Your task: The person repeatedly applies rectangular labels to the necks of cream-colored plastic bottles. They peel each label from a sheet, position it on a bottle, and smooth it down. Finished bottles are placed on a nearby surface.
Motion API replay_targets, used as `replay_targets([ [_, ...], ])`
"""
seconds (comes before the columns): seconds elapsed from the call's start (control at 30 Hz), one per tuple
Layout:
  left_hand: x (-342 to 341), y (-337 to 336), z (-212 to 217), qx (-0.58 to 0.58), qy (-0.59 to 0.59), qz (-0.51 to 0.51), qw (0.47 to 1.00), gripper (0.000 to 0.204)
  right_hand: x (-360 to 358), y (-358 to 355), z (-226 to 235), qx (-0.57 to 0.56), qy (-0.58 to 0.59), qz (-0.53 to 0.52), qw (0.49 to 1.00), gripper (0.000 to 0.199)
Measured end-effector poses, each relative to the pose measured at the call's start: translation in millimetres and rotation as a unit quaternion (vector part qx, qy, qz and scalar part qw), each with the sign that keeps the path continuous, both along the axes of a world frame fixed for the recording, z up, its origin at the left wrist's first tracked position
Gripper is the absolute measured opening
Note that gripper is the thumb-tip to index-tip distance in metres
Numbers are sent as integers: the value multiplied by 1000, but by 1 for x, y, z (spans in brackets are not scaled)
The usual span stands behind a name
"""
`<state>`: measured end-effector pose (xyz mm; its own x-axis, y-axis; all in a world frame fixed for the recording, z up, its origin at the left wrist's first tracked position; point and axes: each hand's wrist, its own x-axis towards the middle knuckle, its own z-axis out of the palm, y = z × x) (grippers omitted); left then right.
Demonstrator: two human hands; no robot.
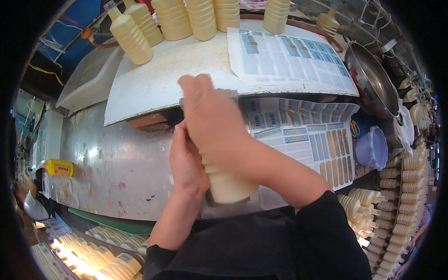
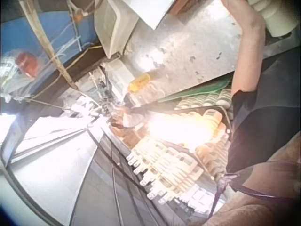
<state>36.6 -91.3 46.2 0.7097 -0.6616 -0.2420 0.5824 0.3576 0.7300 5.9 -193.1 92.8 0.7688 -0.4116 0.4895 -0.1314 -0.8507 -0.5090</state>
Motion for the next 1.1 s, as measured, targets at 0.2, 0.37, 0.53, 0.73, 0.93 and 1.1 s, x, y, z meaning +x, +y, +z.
replay_targets([
  [0.2, 4, 1, -10, 4, -32, 0, 999, 39, -11, -6, 0, 47, 54, -2, 997, 34],
  [0.37, 11, -1, -13, 88, -63, 13, 994, 34, -35, -46, -22, 112, -26, -37, 993, 35],
  [0.53, 10, -2, -14, 85, -42, 10, 995, 31, -53, -70, -51, 188, -66, -52, 979, 35],
  [0.73, 7, -1, -11, 78, -50, 2, 996, 31, -42, -57, -27, 219, -146, -80, 961, 35],
  [0.93, -1, -8, 4, 29, -86, -22, 996, 33, -3, 1, 11, 130, 63, 24, 989, 24],
  [1.1, 4, -5, -9, 73, -90, -4, 993, 32, -21, -24, 0, 136, 51, -25, 989, 24],
])
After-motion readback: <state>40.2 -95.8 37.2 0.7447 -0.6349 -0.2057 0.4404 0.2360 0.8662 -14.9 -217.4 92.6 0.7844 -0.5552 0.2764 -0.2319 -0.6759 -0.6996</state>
